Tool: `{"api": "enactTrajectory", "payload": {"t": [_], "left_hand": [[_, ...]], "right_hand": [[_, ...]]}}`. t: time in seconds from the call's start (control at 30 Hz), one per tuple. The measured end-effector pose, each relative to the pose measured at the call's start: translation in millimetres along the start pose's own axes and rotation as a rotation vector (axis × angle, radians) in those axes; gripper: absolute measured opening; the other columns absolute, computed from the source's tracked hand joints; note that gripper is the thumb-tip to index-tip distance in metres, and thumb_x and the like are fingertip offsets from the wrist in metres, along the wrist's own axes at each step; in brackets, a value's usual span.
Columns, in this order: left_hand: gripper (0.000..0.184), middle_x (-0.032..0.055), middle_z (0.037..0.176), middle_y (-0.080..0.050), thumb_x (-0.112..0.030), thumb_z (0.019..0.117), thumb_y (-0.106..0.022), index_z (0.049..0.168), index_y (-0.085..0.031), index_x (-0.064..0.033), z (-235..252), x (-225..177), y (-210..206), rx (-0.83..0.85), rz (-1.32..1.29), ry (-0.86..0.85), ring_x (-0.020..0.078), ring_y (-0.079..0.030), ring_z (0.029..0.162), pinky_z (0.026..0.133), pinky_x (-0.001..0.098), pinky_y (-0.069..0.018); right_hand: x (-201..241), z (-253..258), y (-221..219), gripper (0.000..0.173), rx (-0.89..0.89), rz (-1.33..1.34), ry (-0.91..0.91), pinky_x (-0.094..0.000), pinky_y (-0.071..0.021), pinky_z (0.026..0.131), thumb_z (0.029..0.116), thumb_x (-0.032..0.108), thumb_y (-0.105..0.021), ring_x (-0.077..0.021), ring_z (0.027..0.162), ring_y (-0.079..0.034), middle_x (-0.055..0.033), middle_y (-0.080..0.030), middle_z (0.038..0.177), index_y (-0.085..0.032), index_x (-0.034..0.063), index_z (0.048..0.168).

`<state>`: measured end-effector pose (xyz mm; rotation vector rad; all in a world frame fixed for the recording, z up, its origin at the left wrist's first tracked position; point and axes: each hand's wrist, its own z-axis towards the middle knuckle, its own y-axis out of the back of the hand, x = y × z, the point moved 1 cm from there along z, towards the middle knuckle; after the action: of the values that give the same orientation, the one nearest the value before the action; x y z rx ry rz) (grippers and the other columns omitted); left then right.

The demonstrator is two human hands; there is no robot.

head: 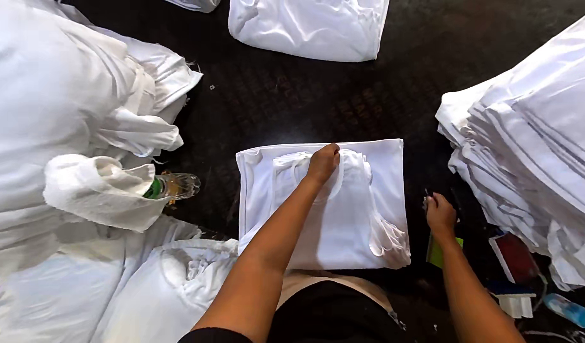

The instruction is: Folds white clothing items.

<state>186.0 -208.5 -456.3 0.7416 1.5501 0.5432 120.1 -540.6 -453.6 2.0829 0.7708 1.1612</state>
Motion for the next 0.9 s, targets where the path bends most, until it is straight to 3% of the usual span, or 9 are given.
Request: {"api": "enactTrajectory", "payload": {"t": [0.07,0.13,0.2,0.3,0.4,0.53,0.67,0.8,0.9], "left_hand": [[0.020,0.0260,0.106,-0.072,-0.001,0.0996,-0.057,0.110,-0.070,0.0102,2,7,1,0.008,-0.012,-0.054,0.0398,-0.071,0.102,0.095,0.0527,-0.0543],[0.021,0.0256,0.105,-0.071,-0.003,0.1009,-0.057,0.110,-0.072,0.0087,8,14,0,0.058,0.004,-0.062,0.0395,-0.070,0.102,0.095,0.0521,-0.0533],[0.023,0.0247,0.106,-0.070,-0.007,0.1032,-0.056,0.110,-0.072,0.0071,14,15,4,0.140,0.044,-0.011,0.0390,-0.069,0.105,0.097,0.0535,-0.0519],[0.025,0.0251,0.104,-0.071,-0.010,0.1054,-0.053,0.113,-0.070,0.0074,24,11,20,0.234,0.018,0.085,0.0396,-0.069,0.102,0.095,0.0563,-0.0511],[0.026,0.0227,0.098,-0.071,-0.011,0.1068,-0.051,0.113,-0.069,0.0071,34,11,38,0.284,0.020,0.113,0.0365,-0.070,0.094,0.090,0.0537,-0.0530],[0.025,0.0251,0.113,-0.068,-0.011,0.1063,-0.052,0.114,-0.068,0.0072,43,9,52,0.383,0.183,0.009,0.0409,-0.065,0.113,0.098,0.0581,-0.0490],[0.024,0.0278,0.113,-0.066,-0.007,0.1061,-0.052,0.115,-0.064,0.0114,54,5,60,0.512,0.156,0.008,0.0409,-0.064,0.112,0.100,0.0551,-0.0479],[0.024,0.0277,0.108,-0.067,-0.005,0.1057,-0.051,0.116,-0.064,0.0120,56,3,66,0.558,0.116,0.018,0.0385,-0.066,0.103,0.097,0.0514,-0.0496],[0.024,0.0257,0.101,-0.067,-0.005,0.1064,-0.049,0.116,-0.063,0.0122,54,1,68,0.571,0.067,0.043,0.0342,-0.065,0.092,0.090,0.0485,-0.0514]], "right_hand": [[40,-5,-8,0.037,0.100,0.255,0.113,-0.0397,-0.0562,0.081,0.1097,0.012,-0.040,-0.0251,0.086,-0.067,-0.0250,-0.067,0.106,-0.056,-0.0131,0.132],[89,-13,-24,0.037,0.326,0.392,0.195,-0.0304,-0.0528,0.072,0.1096,0.014,-0.041,-0.0127,0.079,-0.062,-0.0156,-0.067,0.101,-0.057,-0.0098,0.132],[131,-17,-51,0.035,0.530,0.461,0.232,-0.0283,-0.0503,0.071,0.1063,0.014,-0.051,-0.0097,0.077,-0.059,-0.0126,-0.067,0.102,-0.054,-0.0070,0.134],[160,-9,-93,0.028,0.595,0.520,0.230,-0.0256,-0.0460,0.064,0.1046,0.014,-0.057,-0.0081,0.068,-0.052,-0.0097,-0.064,0.092,-0.061,-0.0053,0.124],[172,2,-105,0.027,0.540,0.486,0.140,-0.0260,-0.0453,0.059,0.1055,0.017,-0.058,-0.0098,0.062,-0.052,-0.0090,-0.064,0.085,-0.062,-0.0028,0.123],[180,-4,-104,0.031,0.305,0.248,0.328,-0.0518,-0.0542,0.083,0.1010,0.015,-0.065,-0.0341,0.087,-0.067,-0.0238,-0.068,0.101,-0.063,-0.0077,0.121],[190,-7,-108,0.032,0.215,0.246,0.460,-0.0543,-0.0554,0.086,0.1015,0.015,-0.064,-0.0390,0.093,-0.069,-0.0275,-0.068,0.107,-0.063,-0.0098,0.123],[197,-1,-106,0.025,0.586,0.708,0.153,-0.0245,-0.0502,0.056,0.1083,0.018,-0.052,-0.0094,0.061,-0.058,-0.0077,-0.068,0.091,-0.061,-0.0007,0.123],[201,-5,-109,0.030,0.768,0.964,-0.183,-0.0198,-0.0476,0.052,0.1122,0.027,-0.040,-0.0054,0.056,-0.055,-0.0031,-0.066,0.086,-0.058,0.0025,0.116]]}}
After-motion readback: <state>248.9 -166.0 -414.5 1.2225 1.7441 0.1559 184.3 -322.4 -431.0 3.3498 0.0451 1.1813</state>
